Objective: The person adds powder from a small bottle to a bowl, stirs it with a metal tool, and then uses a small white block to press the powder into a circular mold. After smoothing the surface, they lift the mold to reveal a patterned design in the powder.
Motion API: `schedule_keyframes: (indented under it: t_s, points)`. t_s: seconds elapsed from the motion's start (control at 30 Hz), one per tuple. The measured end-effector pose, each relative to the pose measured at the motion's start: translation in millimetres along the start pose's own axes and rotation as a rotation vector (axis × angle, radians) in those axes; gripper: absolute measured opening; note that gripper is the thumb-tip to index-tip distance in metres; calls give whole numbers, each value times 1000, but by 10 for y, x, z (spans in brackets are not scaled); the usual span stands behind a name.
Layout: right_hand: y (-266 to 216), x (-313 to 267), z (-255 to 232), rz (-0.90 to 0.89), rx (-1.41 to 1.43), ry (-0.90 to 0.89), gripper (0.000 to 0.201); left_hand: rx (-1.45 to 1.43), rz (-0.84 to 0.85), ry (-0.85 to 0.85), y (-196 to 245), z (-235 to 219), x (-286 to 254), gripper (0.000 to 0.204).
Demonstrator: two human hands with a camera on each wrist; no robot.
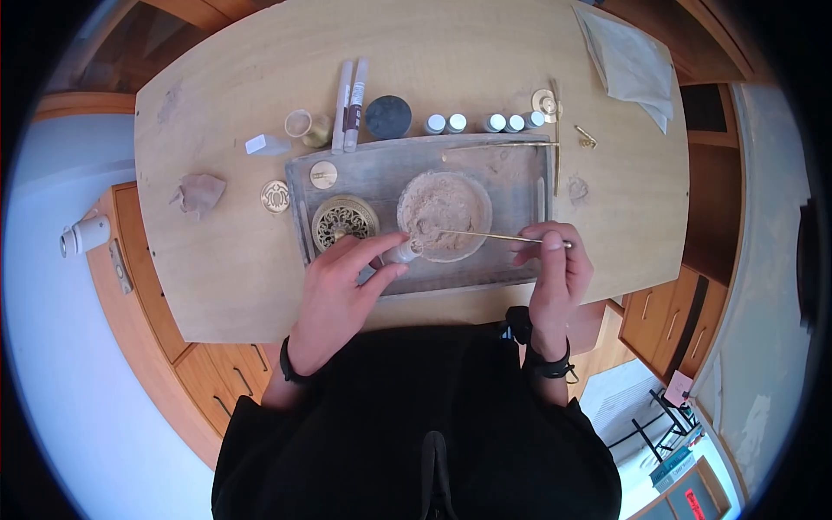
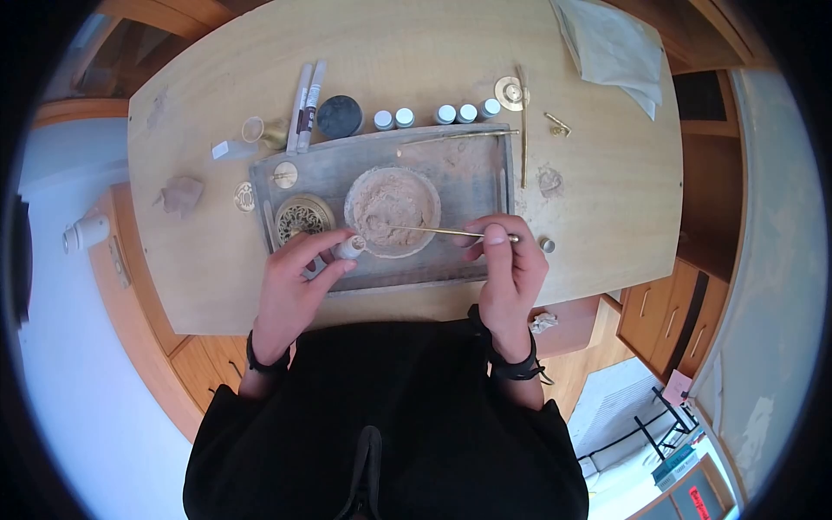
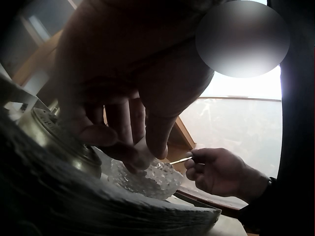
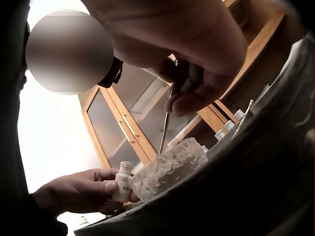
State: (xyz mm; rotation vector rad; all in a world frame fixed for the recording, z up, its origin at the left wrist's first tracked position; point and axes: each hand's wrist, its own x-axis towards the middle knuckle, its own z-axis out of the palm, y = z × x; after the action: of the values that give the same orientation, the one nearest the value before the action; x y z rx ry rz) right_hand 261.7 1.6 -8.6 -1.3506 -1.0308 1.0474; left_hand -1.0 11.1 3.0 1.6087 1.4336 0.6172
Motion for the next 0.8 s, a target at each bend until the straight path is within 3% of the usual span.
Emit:
schedule_keyframes:
  t_s: [0.13,0.33,0.53,0.6,0.73,0.8]
  points:
    - [-54,-10,-50,-47,66,47,26,-2,14,4,-21,12,3,35]
    - [-134,-51,-44,-170,140,-46,27,4,5,-8,-9,-4,4,35]
    - [-147,-30,-46,-263,14,-175,25,6,-1,-9,-12,-4,0,35]
    - [-170,-14,-56,-403,-70,-239,25,-3,3,-5,-18,4,-2,35]
    - [-167,-26,-46,-408,-26,-178,25,-5,0,-5,-9,7,2,35]
    - [-158,-39,-45,-256,-54,-51,25,-3,2,-2,-7,8,1,35]
